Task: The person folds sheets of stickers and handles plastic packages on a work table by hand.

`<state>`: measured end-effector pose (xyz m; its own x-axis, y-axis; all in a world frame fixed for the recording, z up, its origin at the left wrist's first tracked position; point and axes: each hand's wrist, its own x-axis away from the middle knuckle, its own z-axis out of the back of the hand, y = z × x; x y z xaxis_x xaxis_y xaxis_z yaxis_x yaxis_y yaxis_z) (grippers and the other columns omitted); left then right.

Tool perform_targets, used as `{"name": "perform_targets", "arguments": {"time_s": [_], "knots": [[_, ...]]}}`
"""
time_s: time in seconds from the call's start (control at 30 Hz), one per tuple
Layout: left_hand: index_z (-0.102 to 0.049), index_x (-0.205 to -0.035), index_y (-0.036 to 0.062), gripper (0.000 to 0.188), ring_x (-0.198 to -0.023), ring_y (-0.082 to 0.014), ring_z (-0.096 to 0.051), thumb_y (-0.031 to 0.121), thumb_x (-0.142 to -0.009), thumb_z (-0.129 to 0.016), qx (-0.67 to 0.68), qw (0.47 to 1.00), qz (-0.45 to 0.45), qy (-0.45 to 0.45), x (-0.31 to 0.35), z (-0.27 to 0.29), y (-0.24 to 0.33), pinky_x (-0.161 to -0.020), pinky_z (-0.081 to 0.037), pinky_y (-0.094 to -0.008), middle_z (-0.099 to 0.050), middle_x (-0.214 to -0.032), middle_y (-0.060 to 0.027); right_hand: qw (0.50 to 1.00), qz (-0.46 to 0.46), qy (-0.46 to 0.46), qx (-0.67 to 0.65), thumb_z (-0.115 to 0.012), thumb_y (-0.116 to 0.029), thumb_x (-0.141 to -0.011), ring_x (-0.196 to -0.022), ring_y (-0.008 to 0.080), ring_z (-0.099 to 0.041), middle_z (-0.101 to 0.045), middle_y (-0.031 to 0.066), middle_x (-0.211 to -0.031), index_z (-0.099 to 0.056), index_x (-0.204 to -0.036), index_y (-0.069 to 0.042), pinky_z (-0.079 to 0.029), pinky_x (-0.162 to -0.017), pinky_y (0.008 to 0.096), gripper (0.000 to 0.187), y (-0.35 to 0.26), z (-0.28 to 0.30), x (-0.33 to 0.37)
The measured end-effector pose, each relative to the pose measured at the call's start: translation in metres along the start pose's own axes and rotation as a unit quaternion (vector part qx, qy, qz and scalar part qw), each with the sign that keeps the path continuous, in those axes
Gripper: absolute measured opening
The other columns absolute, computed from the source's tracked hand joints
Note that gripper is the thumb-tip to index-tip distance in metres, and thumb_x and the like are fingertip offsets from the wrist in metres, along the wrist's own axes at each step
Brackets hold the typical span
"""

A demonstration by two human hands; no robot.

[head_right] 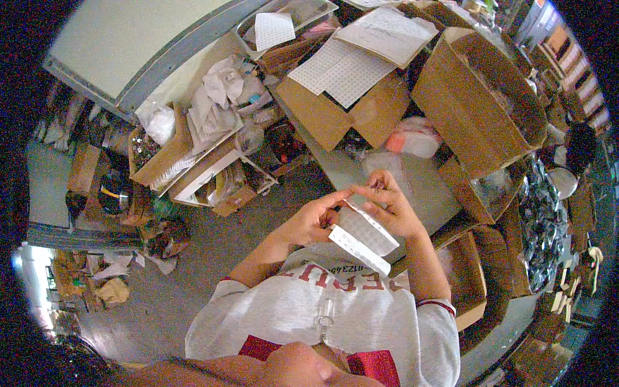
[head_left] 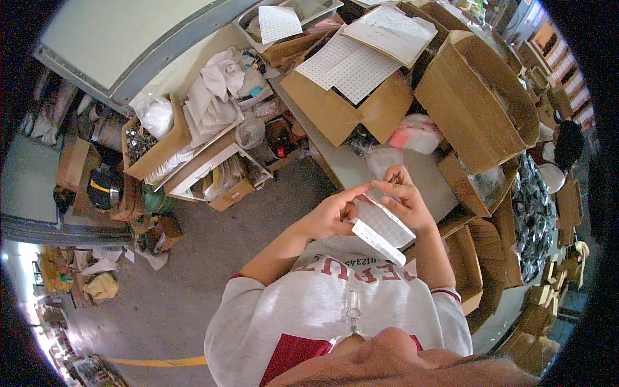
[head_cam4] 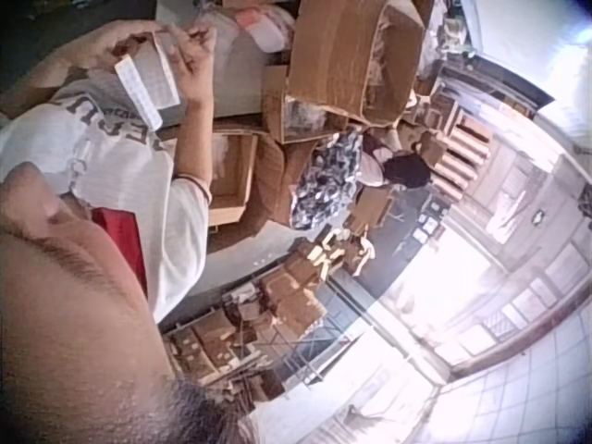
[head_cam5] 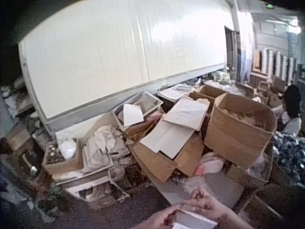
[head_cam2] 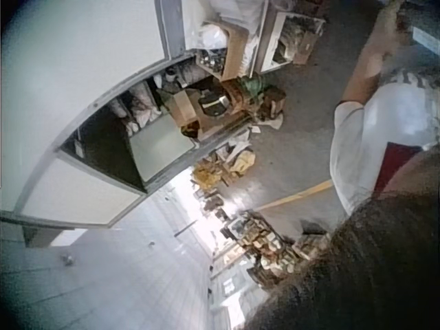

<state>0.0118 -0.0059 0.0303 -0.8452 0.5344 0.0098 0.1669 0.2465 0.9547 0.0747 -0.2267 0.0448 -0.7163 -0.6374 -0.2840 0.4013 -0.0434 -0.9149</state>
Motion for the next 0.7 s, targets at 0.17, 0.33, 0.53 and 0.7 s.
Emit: {"name": "perform_targets", "arguments": {"time_s": [0.17,0.33,0.53,0.7], "knots": [[-0.029,-0.141,0.0069,0.083,-0.068,-0.0047,-0.042,-0.007,-0.070,-0.068,-0.011,1.000,-0.024,-0.002,0.001,-0.001,-0.002,-0.063,-0.039,-0.0192,-0.046,-0.117,-0.0043,0.993,0.021,0.040,0.105,-0.068,-0.011,-0.075,-0.101,0.0253,-0.042,-0.044,0.0090,-0.102,-0.065,-0.113,-0.015,-0.034,-0.092,0.0354,0.038,0.000,-0.003,0.002],[-0.029,-0.142,0.0078,0.083,-0.068,-0.0048,-0.042,-0.006,-0.069,-0.068,-0.025,0.999,-0.019,-0.010,0.003,-0.002,0.002,-0.062,-0.039,-0.0195,-0.044,-0.113,-0.0030,0.976,0.030,0.078,0.200,-0.069,-0.009,-0.072,-0.102,0.0270,-0.042,-0.044,0.0105,-0.104,-0.067,-0.110,-0.015,-0.034,-0.093,0.0376,0.038,-0.007,-0.003,0.001],[-0.025,-0.143,0.0071,0.087,-0.068,-0.0050,-0.042,-0.006,-0.069,-0.068,-0.033,0.999,-0.037,0.006,0.005,-0.002,-0.002,-0.064,-0.039,-0.0197,-0.045,-0.112,-0.0013,0.991,0.021,0.074,0.105,-0.068,-0.009,-0.072,-0.102,0.0277,-0.043,-0.044,0.0109,-0.105,-0.067,-0.108,-0.016,-0.034,-0.092,0.0382,0.037,-0.005,-0.002,0.001],[-0.021,-0.145,0.0084,0.092,-0.068,-0.0049,-0.039,-0.007,-0.068,-0.069,-0.033,0.999,-0.008,-0.007,0.004,-0.005,0.007,-0.065,-0.039,-0.0191,-0.050,-0.108,0.0002,0.974,0.061,0.081,0.201,-0.068,-0.009,-0.071,-0.100,0.0273,-0.043,-0.044,0.0107,-0.105,-0.068,-0.107,-0.019,-0.034,-0.089,0.0391,0.037,-0.011,-0.006,-0.001]]}}
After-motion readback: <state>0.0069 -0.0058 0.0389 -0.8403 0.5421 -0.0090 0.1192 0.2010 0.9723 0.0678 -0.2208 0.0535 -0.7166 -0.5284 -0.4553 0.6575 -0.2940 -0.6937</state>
